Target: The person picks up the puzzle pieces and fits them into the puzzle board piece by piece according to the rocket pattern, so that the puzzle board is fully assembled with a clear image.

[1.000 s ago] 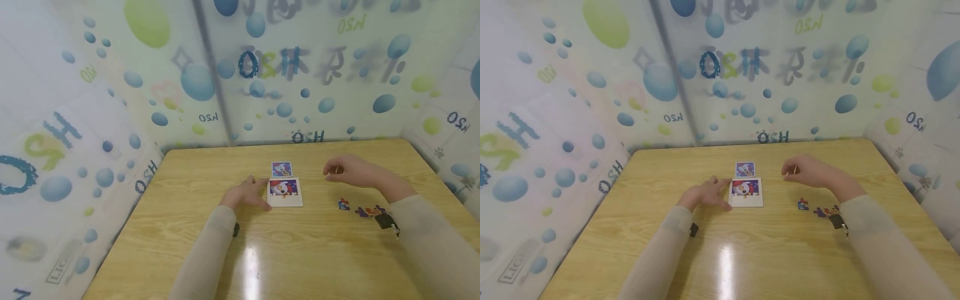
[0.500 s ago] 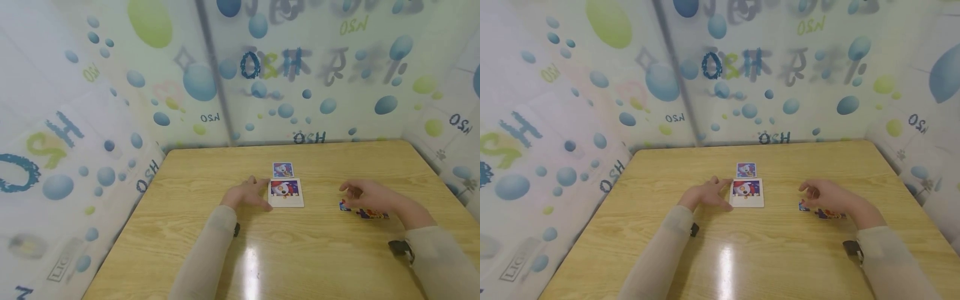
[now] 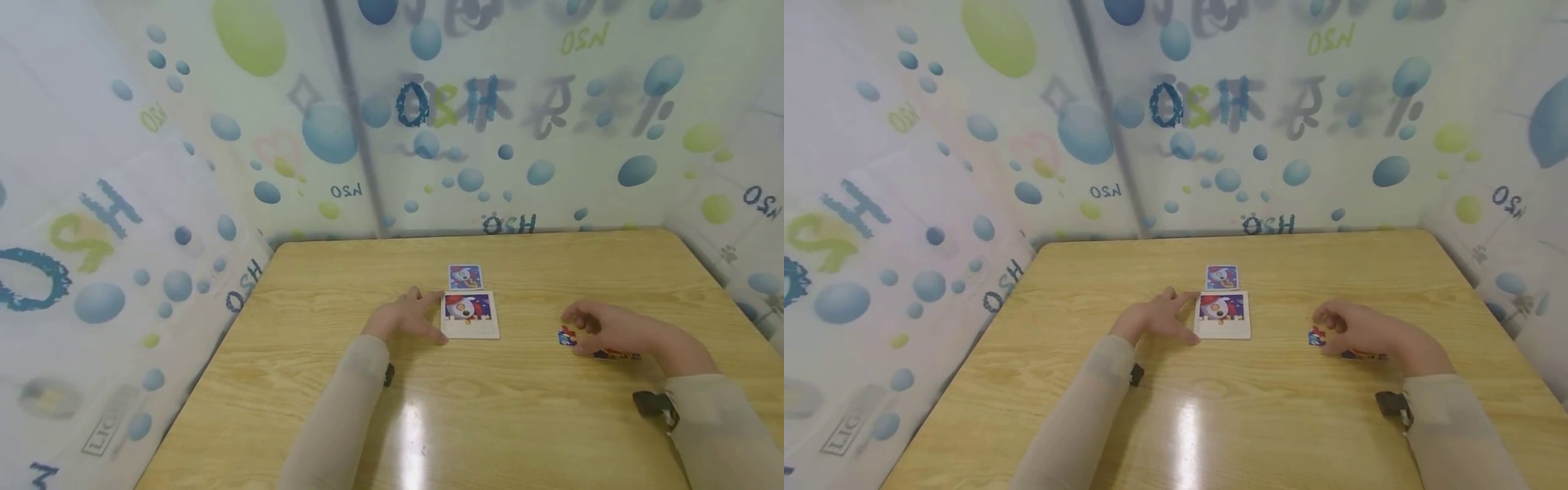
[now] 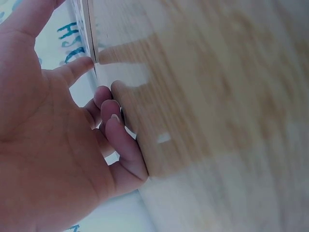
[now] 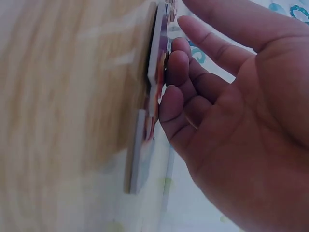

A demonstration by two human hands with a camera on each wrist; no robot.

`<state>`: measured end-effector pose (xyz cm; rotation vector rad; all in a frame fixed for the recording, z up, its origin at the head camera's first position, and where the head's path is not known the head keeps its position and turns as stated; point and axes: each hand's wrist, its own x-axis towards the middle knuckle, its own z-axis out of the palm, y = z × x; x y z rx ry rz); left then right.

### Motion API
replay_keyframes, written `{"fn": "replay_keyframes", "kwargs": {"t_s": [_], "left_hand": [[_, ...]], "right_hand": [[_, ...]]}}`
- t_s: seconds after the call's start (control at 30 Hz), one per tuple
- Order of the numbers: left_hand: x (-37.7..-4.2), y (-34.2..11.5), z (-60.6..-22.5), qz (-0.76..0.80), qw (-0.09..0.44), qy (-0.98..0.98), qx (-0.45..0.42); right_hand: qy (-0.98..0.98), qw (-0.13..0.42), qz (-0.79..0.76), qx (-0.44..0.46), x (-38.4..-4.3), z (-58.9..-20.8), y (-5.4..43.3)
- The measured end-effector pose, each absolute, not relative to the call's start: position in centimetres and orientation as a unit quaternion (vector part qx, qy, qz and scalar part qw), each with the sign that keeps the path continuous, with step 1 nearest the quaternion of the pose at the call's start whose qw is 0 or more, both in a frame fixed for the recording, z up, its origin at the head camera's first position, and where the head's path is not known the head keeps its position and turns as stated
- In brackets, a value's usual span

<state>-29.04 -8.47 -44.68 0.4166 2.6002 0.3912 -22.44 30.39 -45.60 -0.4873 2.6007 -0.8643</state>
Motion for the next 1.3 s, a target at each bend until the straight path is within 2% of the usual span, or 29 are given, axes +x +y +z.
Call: {"fn": "replay_keyframes", "kwargs": {"t_s": [0.33,1.3], "left_hand": [[-29.27,-8.37,-44.76,0.140,0.236,0.949,0.154],[-29.15,-8.33,-44.77,0.136,0.240,0.950,0.147]], "right_hand": [[0.920,0.161,-0.306,-0.185,-22.44,-45.83,30.39],[0.925,0.170,-0.296,-0.167,-22.23,-45.20,29.81]]}}
